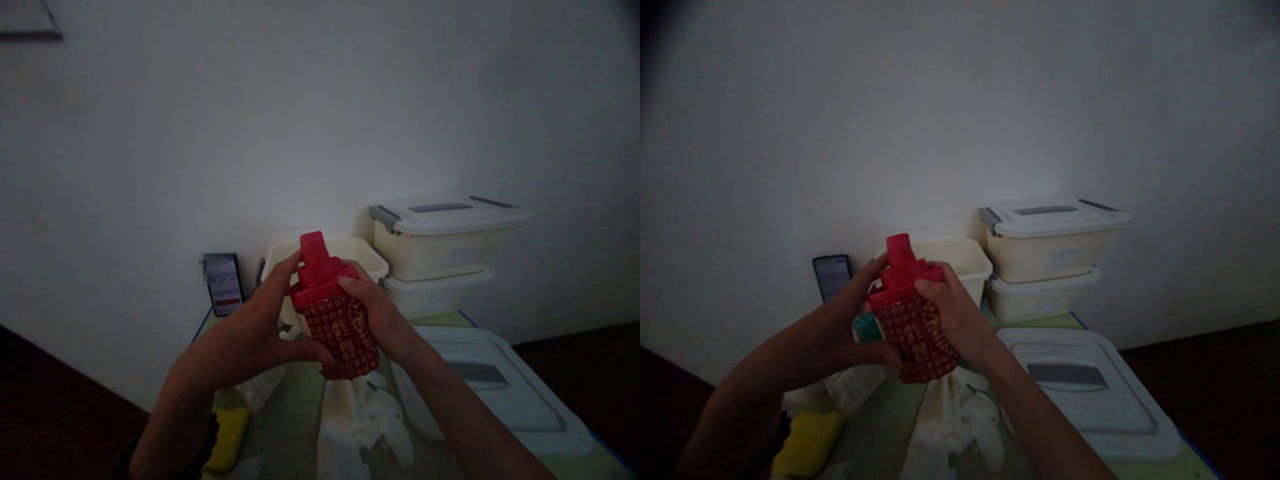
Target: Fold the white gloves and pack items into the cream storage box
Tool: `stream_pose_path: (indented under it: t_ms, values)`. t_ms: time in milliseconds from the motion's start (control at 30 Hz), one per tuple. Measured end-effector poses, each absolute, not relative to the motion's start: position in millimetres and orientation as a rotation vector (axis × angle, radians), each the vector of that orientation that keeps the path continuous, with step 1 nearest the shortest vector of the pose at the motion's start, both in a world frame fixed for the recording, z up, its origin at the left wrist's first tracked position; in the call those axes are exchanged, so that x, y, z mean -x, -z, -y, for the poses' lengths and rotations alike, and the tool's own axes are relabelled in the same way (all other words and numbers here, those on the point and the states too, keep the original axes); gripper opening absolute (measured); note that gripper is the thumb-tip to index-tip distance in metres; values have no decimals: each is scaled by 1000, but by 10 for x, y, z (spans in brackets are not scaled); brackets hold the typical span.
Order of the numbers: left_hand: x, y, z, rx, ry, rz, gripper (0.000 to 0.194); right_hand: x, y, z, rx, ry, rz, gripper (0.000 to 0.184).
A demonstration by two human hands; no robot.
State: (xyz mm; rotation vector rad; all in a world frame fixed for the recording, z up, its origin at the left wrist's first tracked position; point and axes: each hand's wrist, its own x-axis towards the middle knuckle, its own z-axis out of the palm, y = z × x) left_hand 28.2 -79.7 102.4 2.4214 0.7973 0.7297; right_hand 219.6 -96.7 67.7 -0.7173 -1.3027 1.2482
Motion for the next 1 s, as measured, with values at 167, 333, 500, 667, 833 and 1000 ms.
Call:
stream_pose_path:
  t_ms: [167,333,500,667,833,1000]
  values:
    - [-369,-992,833,-2349,-807,-727,117,-2165,-719,1002,668,-1310,1252,31]
    - [-447,-964,841,-2205,-1135,-506,81,-2248,-792,1064,701,-1265,1438,32]
    - [-326,-1063,917,-2269,-1166,-609,59,-2439,-967,1198,887,-1039,1719,37]
    - [-234,-1163,1105,-2508,-958,-816,72,-2554,-1102,1353,1030,-709,1976,46]
    - [-240,-1185,1197,-2596,-975,-756,69,-2552,-1128,1407,1008,-690,2095,41]
    - [-205,-1188,1202,-2611,-909,-745,49,-2449,-1114,1407,1058,-709,2133,39]
